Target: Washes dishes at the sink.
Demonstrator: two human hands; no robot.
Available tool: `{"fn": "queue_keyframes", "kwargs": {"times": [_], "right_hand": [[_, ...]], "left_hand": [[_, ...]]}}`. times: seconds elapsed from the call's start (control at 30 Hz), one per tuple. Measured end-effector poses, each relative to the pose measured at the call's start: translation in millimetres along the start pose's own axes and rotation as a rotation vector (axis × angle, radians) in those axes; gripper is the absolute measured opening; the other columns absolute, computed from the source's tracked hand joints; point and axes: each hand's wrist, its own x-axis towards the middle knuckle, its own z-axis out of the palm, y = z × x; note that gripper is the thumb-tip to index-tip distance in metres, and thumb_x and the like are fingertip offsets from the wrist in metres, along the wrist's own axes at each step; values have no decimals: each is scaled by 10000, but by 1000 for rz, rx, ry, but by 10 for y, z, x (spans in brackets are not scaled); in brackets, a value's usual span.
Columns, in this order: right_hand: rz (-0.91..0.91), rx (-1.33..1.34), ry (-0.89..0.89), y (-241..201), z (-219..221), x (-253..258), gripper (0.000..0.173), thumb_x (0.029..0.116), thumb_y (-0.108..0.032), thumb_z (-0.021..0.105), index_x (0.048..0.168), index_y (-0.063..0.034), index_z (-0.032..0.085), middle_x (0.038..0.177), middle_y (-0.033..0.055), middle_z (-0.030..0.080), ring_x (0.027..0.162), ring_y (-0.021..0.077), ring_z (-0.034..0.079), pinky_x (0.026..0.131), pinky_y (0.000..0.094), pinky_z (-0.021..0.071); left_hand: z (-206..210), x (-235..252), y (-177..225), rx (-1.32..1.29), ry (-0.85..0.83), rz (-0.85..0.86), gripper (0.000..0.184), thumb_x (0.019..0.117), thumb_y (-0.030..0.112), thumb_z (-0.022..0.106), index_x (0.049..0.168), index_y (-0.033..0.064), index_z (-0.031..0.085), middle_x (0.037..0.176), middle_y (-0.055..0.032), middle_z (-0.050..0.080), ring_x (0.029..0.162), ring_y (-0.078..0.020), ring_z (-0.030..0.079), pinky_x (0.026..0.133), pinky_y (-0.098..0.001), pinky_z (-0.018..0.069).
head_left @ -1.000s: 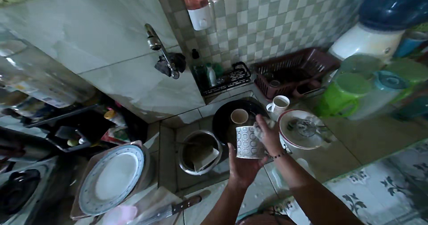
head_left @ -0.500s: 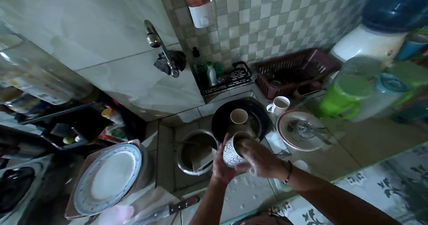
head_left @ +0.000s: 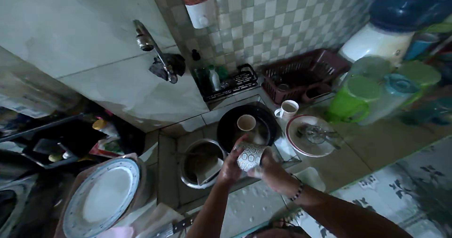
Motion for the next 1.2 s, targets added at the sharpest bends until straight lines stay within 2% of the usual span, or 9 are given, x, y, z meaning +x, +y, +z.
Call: {"fn": "queue_keyframes", "kwargs": {"times": [0.07, 0.13, 0.27, 0.33, 0.43, 0.5, 0.73, 0.87, 1.2], "right_hand": [[-197, -695, -176, 127, -245, 19, 428, 893, -76, 681, 1257, 133, 597, 1242, 235, 663, 1209, 270, 630, 1062, 400, 488], [-232, -1077, -311, 125, -501, 45, 360, 988, -182, 637, 1218, 94, 651, 1242, 288, 656, 1224, 414, 613, 1067, 547, 460], [-188, -1046, -154, -99, -1083, 148, 441, 957, -252, 707, 1246, 75, 637, 1219, 278, 664, 1166, 406, 644, 1038, 555, 490], [-174, -1018, -32, -238, -1390, 174, 473, 959, -238, 709, 1312, 62, 615, 1283, 267, 646, 1232, 385, 612, 1091, 545, 452], [-159, -1150, 158, -426, -1859, 273, 370, 984, -239, 692, 1204, 58, 669, 1186, 263, 673, 1141, 407, 646, 1013, 581, 494], [-160, -1287, 238, -538, -2151, 361, 288, 980, -184, 698, 1143, 54, 700, 1194, 263, 672, 1167, 428, 630, 1021, 591, 488], [-55, -1579, 210, -492, -2913, 744, 195, 984, -104, 654, 1116, 26, 714, 1228, 224, 666, 1234, 402, 592, 1075, 563, 445], [-53, -1628, 133, -309, -3157, 930, 186, 979, -56, 631, 1127, 18, 717, 1209, 210, 677, 1226, 391, 597, 1101, 550, 425], [-108, -1697, 33, -93, -3264, 1283, 193, 941, 57, 598, 1066, 5, 734, 1140, 208, 689, 1160, 400, 620, 1063, 552, 445]], "left_hand": [[29, 107, 42, -87, -12, -154, 576, 967, 352, 517, 1483, 101, 483, 1258, -94, 679, 1112, -192, 671, 937, -406, 578], [114, 217, 21, -160, -16, -352, 474, 1053, 352, 292, 1405, 134, 523, 1152, -91, 706, 1028, -216, 695, 858, -428, 598], [441, 546, -200, -296, 39, -490, 837, 966, 782, 163, 1392, 157, 520, 1213, -182, 675, 1063, -363, 680, 789, -567, 601], [607, 744, -400, -93, 75, -468, 834, 1003, 729, 90, 1522, 149, 388, 1361, -188, 603, 1164, -361, 639, 880, -577, 571], [777, 1147, -752, 398, 133, -465, 498, 1131, 337, 335, 1563, 93, 375, 1512, -172, 501, 1321, -329, 545, 1014, -536, 491], [827, 1446, -920, 711, 39, -419, 565, 1083, 211, 510, 1596, 68, 318, 1534, -219, 464, 1361, -344, 512, 1065, -511, 470], [970, 2228, -1378, 1162, -36, -412, 784, 997, 128, 601, 1636, 49, 153, 1587, -237, 390, 1448, -344, 436, 1191, -492, 375], [913, 2357, -1509, 1189, -25, -449, 760, 941, 154, 698, 1594, 77, 315, 1516, -231, 482, 1393, -357, 496, 1148, -525, 420], [976, 2008, -1480, 1165, 97, -520, 821, 871, 161, 769, 1566, 81, 340, 1438, -230, 545, 1294, -369, 577, 1055, -549, 495]]}}
